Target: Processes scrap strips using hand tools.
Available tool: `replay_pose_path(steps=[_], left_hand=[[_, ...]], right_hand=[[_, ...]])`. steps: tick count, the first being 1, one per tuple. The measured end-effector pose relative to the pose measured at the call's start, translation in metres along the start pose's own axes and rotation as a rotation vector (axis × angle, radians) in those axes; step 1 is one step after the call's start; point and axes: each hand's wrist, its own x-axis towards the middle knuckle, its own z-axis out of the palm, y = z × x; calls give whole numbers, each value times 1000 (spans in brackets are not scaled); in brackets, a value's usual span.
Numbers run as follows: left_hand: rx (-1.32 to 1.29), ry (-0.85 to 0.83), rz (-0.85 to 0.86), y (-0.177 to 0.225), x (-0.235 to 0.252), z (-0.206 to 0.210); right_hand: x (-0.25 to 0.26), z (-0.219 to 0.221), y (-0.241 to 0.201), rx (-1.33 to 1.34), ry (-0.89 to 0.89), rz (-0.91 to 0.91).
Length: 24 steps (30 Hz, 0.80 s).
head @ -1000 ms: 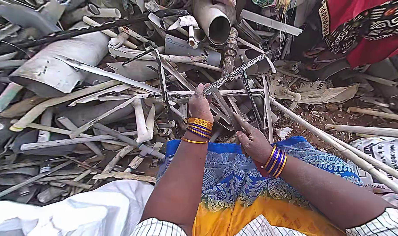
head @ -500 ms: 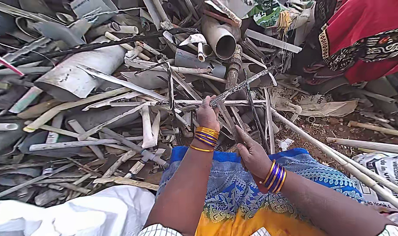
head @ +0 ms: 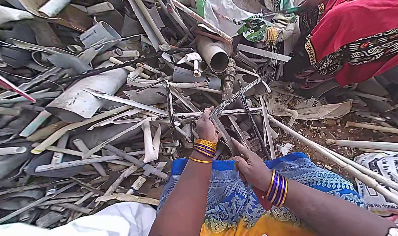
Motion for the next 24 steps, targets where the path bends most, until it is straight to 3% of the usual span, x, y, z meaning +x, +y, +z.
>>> replay_pose_path(steps=[4,7,12,19,22,24], left_hand=[[23,-48,6,-1,-4,2],[42,-42,43,-5,-1,1],[-9,-50,27,-5,-3,3],[22,-58,54,-6,-1,2],[-56,-32,65,-5,-2,4],[-110,4,24,0,-4,5]], right_hand=[[1,-5,-4,131,52,59],[-7,0,-5,124,-27,54],[-1,-13,-5,133,27,90],[-6,-17,-6,98,-50,67],[-8,-17,-5,-11,-64,31],[-2,-23,0,-192,23,-41]])
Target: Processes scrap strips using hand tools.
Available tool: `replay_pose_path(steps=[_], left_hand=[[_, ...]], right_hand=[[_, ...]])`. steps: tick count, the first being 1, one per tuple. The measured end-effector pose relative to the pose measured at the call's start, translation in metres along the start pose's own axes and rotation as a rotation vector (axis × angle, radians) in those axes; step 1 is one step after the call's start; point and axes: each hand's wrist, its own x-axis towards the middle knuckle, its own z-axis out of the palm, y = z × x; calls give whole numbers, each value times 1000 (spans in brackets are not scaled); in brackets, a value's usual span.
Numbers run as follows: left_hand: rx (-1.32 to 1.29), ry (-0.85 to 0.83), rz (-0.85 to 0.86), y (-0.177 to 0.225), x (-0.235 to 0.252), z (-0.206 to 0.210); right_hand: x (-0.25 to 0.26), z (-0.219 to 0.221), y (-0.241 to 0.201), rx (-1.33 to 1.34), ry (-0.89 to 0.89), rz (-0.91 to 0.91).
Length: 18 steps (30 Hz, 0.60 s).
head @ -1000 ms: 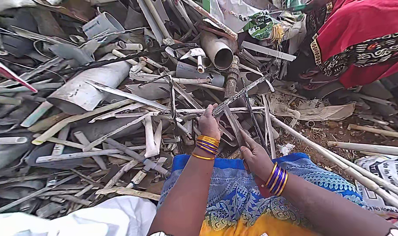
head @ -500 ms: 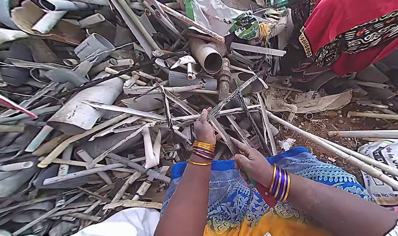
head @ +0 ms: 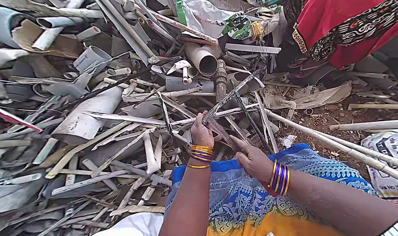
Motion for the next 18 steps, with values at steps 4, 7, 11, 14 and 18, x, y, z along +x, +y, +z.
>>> replay_pose_path(steps=[4,7,11,14,18], left_hand=[[-60,44,-68,6,-2,2],[49,29,-50,6,-6,2],[177,59,-22,5,-11,1],[161,68,-51,4,-19,4],[227,79,-52,2,-21,2]], right_hand=[[30,-18,12,-81,143,24],[37,-14,9,-91,112,46],[29,2,3,-90,77,17],[44,-3,8,-17,110,54],[39,7,-3,37,102,44]])
